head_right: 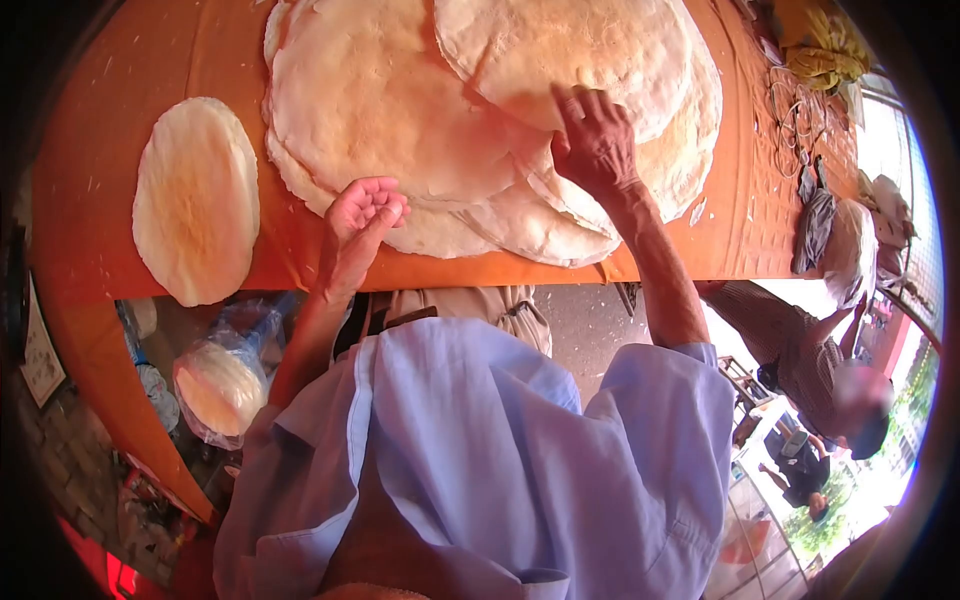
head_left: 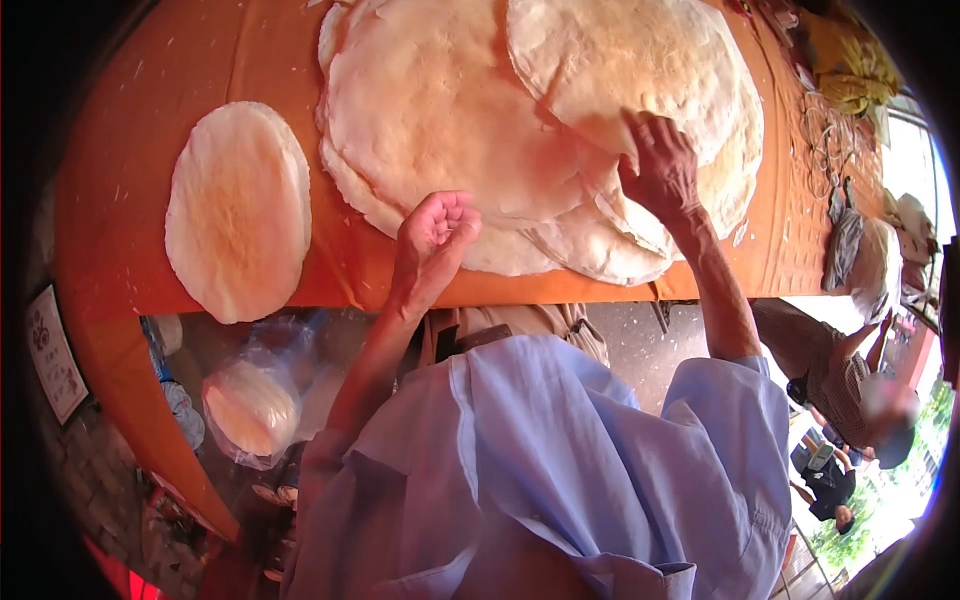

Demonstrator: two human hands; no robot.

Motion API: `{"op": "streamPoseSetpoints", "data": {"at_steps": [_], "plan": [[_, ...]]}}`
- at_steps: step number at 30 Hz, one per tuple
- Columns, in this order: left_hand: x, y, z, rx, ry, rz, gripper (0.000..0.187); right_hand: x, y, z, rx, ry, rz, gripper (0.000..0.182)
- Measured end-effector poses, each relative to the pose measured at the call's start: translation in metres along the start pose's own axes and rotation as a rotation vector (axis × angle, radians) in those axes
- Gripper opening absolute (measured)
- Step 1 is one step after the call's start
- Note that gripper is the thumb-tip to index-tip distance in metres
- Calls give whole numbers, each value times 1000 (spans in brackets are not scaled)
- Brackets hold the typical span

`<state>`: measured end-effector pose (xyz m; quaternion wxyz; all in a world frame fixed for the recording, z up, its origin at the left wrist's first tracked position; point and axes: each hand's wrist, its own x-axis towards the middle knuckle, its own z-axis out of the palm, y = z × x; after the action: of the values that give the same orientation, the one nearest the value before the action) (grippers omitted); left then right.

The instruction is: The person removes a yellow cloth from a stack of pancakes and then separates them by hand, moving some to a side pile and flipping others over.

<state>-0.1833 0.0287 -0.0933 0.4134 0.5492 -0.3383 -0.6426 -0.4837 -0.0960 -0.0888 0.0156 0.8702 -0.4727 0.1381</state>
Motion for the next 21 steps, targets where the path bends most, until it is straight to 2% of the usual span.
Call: {"op": "streamPoseSetpoints", "data": {"at_steps": [2, 3, 5, 6, 7, 9, 10, 12, 15, 16, 19, 21], "plan": [[3, -1, 8, 7, -7, -2, 28, -3, 9, 9, -36, 4, -35, 56], [2, -2, 11, 12, -10, -8, 28, 1, 16, 10, -82, 49, 35, 50], [5, -6, 16, -10, -45, -49, 27, 15, 41, 3, -94, 57, 44, 42], [8, -7, 19, -21, -64, -67, 27, 21, 51, -4, -15, 80, 84, 33], [11, -6, 22, -66, -84, -80, 27, 29, 58, -14, 64, 104, 125, 25], [17, 0, 30, -160, -122, -109, 27, 53, 58, -61, 9, 294, -8, 26], [22, 0, 32, -216, -141, -123, 27, 59, 41, -88, -88, 314, 57, 27], [33, 1, 38, -328, -184, -150, 29, 60, -2, -121, -153, 266, 86, 30], [40, 21, 59, -595, -198, -155, 32, 33, -35, -86, 16, 197, -39, 12], [38, 28, 65, -723, -202, -131, 33, 23, -49, -69, 111, 125, -4, 8], [39, 14, 67, -550, -234, -89, 29, 2, -87, -43, 257, -105, 149, 2], [37, 12, 71, -419, -165, 60, 18, 0, -88, -39, 263, -71, 159, 5]]}}
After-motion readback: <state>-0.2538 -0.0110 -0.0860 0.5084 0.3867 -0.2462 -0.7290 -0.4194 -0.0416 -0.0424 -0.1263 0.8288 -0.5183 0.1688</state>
